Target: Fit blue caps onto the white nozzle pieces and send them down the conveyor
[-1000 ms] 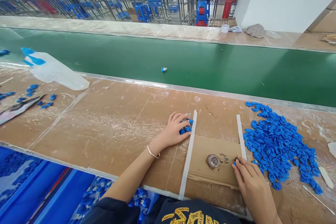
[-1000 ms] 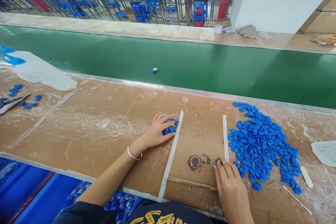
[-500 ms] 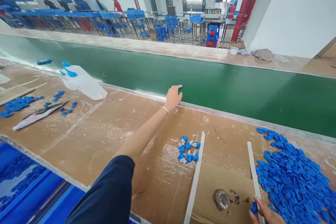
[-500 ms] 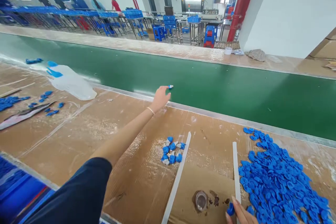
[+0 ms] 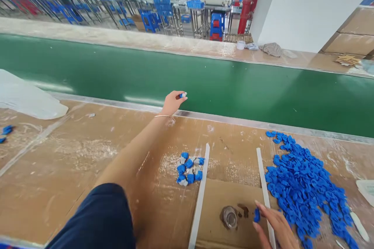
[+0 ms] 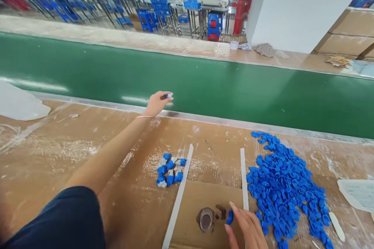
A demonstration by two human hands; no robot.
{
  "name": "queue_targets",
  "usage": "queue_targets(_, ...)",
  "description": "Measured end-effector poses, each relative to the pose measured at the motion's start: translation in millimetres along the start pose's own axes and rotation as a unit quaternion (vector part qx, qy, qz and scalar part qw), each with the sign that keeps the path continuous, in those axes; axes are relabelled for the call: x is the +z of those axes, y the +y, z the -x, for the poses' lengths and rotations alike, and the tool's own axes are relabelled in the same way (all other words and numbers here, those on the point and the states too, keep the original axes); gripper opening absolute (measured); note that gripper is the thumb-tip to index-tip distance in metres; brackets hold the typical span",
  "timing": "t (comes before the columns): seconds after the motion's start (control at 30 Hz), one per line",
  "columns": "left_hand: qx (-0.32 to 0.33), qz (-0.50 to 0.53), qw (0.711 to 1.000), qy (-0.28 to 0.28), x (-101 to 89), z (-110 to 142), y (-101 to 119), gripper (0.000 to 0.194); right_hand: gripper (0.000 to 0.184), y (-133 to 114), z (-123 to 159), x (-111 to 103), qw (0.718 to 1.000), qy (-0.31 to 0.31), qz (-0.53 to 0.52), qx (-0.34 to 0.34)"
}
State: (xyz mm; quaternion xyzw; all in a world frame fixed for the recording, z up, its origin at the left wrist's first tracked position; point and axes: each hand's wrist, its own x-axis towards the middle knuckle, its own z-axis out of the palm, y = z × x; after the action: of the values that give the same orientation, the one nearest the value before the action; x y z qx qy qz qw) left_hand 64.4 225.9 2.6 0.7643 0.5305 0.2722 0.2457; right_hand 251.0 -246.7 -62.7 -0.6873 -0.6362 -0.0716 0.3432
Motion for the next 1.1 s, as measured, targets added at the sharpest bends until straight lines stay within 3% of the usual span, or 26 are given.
queue_targets(0.1, 0.023, 0.074, 0.996, -0.054, -24.5, 89.7, 16.1, 0.036, 0.058, -23.0, -28.6, -8.7, 0.992, -0.080, -0.087, -0.043)
queue_targets(0.2, 0.069, 0.202, 0.964, -0.158, -47.4, 201.6, 28.4, 0.029, 0.056, -31.1, -39.6, -7.5, 0.983, -0.129, -0.120, -0.060)
queue_targets(0.27, 0.018, 0.274, 0.940, -0.201, -49.1, 271.4, 32.9, 0.024, 0.051, -31.1, -39.8, -4.6, 0.981, -0.155, -0.101, -0.064)
queue_targets(0.33, -0.069, 0.362, 0.904, -0.215, -38.6, 327.0, 33.9, 0.026, 0.045, -30.1, -38.5, -2.7, 0.979, -0.173, -0.078, -0.072)
queue_targets(0.43, -0.204, 0.460, 0.841, -0.198, -13.6, 376.2, 35.5, 0.038, 0.041, -32.2, -36.7, -4.6, 0.979, -0.173, -0.092, -0.060)
queue_targets(0.5, -0.244, 0.482, 0.820, -0.189, -0.4, 388.6, 41.7, 0.038, 0.043, -37.5, -34.9, -8.2, 0.976, -0.153, -0.157, -0.019)
queue_targets(0.6, -0.216, 0.488, 0.824, -0.191, 7.9, 388.3, 58.8, 0.039, 0.048, -50.1, -30.6, -13.4, 0.938, -0.113, -0.311, 0.104)
queue_targets(0.67, -0.166, 0.484, 0.835, -0.202, 9.5, 383.8, 71.4, 0.039, 0.043, -59.4, -28.4, -15.1, 0.879, -0.078, -0.423, 0.207)
queue_targets(0.73, -0.128, 0.503, 0.827, -0.217, 12.9, 381.0, 82.6, 0.040, 0.035, -67.6, -27.5, -15.4, 0.807, -0.038, -0.515, 0.288)
queue_targets(0.83, -0.116, 0.592, 0.760, -0.240, 24.0, 382.8, 95.1, 0.043, 0.032, -75.3, -27.0, -15.5, 0.738, -0.004, -0.581, 0.342)
queue_targets(0.93, -0.118, 0.657, 0.702, -0.249, 35.6, 387.5, 102.0, 0.045, 0.034, -76.6, -24.1, -17.0, 0.717, -0.011, -0.599, 0.356)
queue_targets(1.1, -0.119, 0.671, 0.682, -0.264, 41.2, 390.3, 105.4, 0.045, 0.032, -73.8, -15.3, -19.5, 0.721, -0.036, -0.593, 0.357)
